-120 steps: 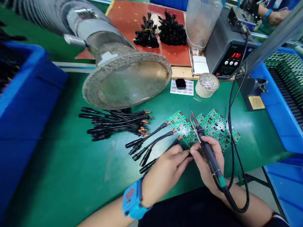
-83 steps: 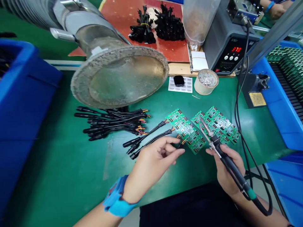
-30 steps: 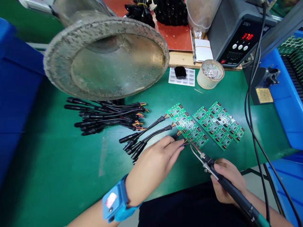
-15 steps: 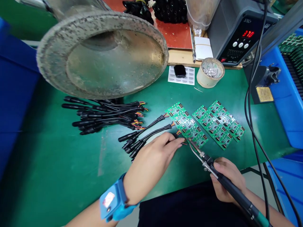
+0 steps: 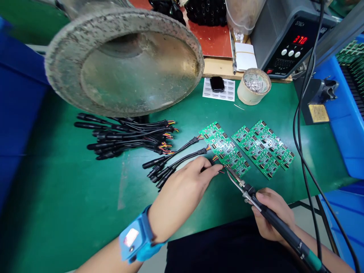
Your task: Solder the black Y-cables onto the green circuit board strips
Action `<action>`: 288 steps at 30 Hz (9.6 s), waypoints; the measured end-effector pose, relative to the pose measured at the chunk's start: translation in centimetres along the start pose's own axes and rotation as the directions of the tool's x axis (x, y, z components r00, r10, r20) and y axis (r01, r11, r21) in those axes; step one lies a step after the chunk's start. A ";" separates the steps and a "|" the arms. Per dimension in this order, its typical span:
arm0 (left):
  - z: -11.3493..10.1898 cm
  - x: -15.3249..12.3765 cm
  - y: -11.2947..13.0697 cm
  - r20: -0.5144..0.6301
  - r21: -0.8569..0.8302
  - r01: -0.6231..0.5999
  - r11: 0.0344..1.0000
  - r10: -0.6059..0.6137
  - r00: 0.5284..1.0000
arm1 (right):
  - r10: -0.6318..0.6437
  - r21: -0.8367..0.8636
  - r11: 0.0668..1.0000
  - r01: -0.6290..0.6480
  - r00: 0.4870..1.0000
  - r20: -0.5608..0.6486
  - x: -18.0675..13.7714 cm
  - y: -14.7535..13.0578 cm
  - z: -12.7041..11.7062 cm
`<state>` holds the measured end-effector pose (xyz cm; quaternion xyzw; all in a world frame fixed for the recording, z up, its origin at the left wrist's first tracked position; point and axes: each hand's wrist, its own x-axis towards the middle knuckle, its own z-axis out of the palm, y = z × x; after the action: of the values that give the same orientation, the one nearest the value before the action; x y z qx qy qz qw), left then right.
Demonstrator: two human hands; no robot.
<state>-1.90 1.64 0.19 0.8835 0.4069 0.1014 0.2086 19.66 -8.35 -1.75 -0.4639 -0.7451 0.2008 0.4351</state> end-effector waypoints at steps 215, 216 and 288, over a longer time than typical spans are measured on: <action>2.8 0.7 2.8 -0.331 0.179 0.119 0.977 -0.055 0.942 | 0.219 0.302 0.940 -0.159 0.960 -0.176 1.4 0.0 -1.0; 2.8 0.8 2.8 -0.337 0.183 0.123 0.975 -0.056 0.940 | 0.211 0.323 0.934 -0.154 0.966 -0.151 1.2 0.1 -1.2; 0.7 0.5 0.8 -0.214 0.117 -0.285 0.951 0.304 0.928 | 0.157 0.312 0.936 -0.166 0.986 0.053 -0.4 1.5 -1.3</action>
<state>-0.81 1.39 -0.07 0.9248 0.2951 0.2158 0.1051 21.58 -8.09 -2.29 -0.4451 -0.6689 0.3586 0.4752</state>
